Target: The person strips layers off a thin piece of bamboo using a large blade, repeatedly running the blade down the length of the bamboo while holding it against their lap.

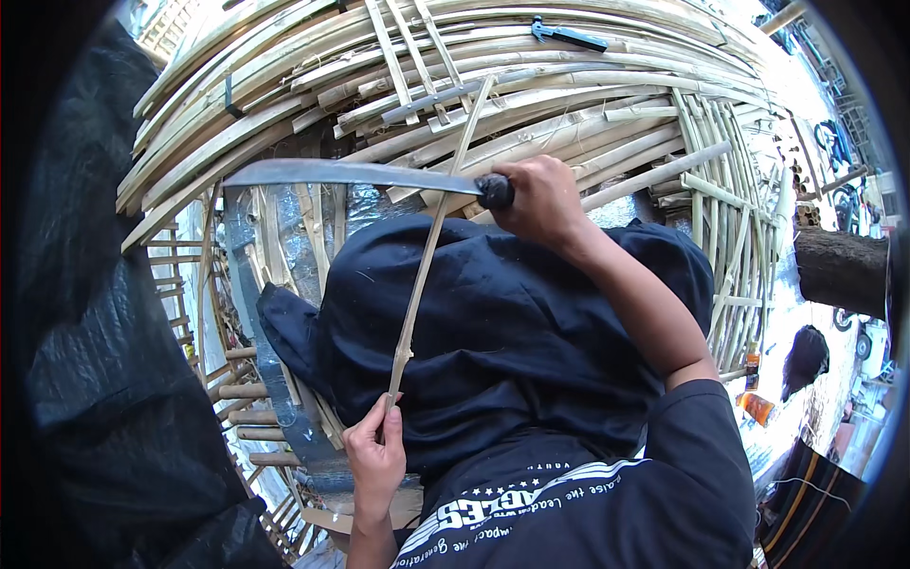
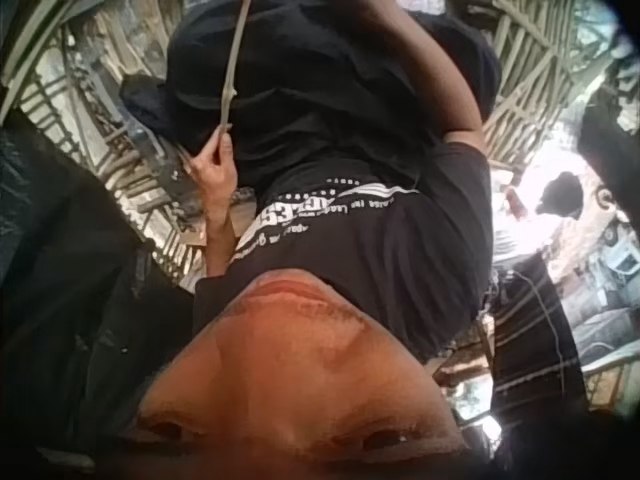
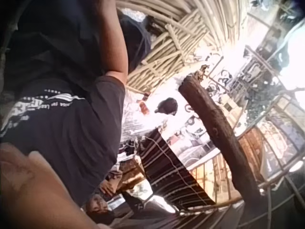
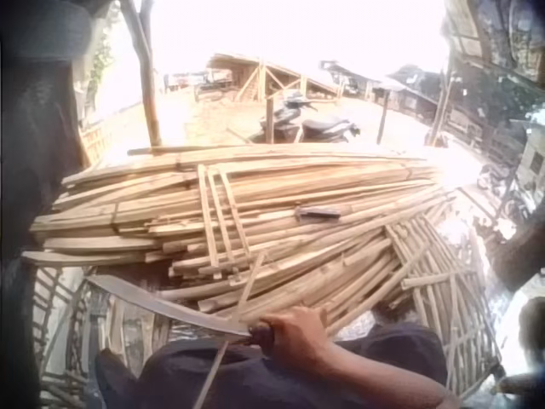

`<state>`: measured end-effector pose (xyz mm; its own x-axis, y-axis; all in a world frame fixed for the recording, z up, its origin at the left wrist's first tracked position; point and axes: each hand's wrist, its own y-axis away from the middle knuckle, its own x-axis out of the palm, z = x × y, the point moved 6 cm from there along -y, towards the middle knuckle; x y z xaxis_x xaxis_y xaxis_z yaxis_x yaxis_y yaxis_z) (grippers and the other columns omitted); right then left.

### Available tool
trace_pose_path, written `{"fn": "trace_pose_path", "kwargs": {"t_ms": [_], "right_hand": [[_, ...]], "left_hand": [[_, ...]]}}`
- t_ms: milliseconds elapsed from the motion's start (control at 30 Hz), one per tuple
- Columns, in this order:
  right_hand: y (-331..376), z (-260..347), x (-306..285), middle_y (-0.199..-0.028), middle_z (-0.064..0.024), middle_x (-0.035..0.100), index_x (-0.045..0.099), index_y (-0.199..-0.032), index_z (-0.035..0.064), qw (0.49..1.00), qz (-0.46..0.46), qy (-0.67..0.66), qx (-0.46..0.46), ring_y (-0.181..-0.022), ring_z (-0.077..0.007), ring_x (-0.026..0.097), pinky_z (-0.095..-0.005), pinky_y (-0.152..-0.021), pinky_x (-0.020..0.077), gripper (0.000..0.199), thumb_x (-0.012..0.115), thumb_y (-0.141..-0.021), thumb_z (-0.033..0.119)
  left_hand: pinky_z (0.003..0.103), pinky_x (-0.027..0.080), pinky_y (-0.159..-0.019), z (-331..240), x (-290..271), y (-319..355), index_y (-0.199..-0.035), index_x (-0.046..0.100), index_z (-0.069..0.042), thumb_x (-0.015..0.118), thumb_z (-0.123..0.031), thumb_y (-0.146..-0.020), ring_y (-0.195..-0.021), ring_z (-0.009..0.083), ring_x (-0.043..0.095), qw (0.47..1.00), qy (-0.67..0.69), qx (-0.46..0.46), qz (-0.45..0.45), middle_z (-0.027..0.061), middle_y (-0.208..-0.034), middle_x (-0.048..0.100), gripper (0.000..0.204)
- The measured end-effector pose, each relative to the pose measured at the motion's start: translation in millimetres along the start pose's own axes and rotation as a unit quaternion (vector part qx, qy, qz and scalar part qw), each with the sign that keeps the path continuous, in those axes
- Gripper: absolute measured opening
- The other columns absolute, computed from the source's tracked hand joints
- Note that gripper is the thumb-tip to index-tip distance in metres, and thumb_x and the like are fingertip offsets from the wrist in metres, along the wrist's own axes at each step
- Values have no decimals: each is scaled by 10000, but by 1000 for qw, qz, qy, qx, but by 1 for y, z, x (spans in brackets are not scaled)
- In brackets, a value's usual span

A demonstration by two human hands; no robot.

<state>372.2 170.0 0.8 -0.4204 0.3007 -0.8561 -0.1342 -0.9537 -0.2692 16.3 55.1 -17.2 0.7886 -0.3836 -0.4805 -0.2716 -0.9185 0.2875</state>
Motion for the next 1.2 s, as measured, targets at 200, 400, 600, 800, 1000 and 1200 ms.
{"fn": "trace_pose_path", "kwargs": {"t_ms": [200, 400, 600, 800, 1000, 1200], "right_hand": [[3, 26, -7, -694, -151, 681, 635, -728, 78, 992, -20, 56, -110, -669, -368, 693, -485, -644, 539, 161, 730, -674, 196], [-13, -40, -32, -708, -143, 678, 635, -737, 88, 985, -80, 152, -23, -665, -360, 678, -466, -625, 527, 117, 722, -748, 166], [-10, -131, -87, -751, -180, 719, 776, -905, 133, 950, -151, 235, 138, -734, -384, 716, -501, -690, 567, 225, 686, -860, 334], [-5, -114, -82, -727, -195, 686, 752, -866, 68, 975, -176, 101, 92, -720, -408, 687, -473, -666, 546, 198, 718, -808, 254], [14, -61, -49, -697, -174, 678, 738, -823, 72, 994, -98, 49, 30, -671, -395, 680, -481, -630, 537, 141, 733, -765, 200], [17, -72, -57, -641, -130, 626, 597, -695, 77, 979, -125, 146, -63, -642, -342, 676, -476, -601, 513, 145, 704, -735, 166]], "left_hand": [[274, 246, -505, 4, -4, 11, -1136, 708, 60, 598, -222, -1051, -556, 38, 353, 999, -10, 45, 6, -36, -610, 411, 314], [265, 276, -508, 15, -10, 16, -1145, 714, 43, 588, -238, -1057, -550, 38, 375, 998, -33, 53, 15, -33, -600, 442, 320], [231, 289, -486, 23, 6, 26, -1134, 724, 15, 553, -237, -1079, -529, 21, 392, 994, 8, -37, 103, -65, -622, 453, 310], [247, 275, -484, 14, 25, 8, -1158, 724, 27, 561, -195, -1072, -539, 23, 381, 986, 107, -91, 94, -43, -593, 456, 288], [201, 252, -465, -11, 42, -7, -1185, 690, 35, 532, -234, -1093, -519, -14, 365, 995, 44, -24, 83, -86, -614, 432, 325], [222, 236, -480, -4, 33, 21, -1112, 702, 31, 553, -245, -1078, -523, -4, 369, 998, -13, 1, 61, -80, -590, 419, 315]]}}
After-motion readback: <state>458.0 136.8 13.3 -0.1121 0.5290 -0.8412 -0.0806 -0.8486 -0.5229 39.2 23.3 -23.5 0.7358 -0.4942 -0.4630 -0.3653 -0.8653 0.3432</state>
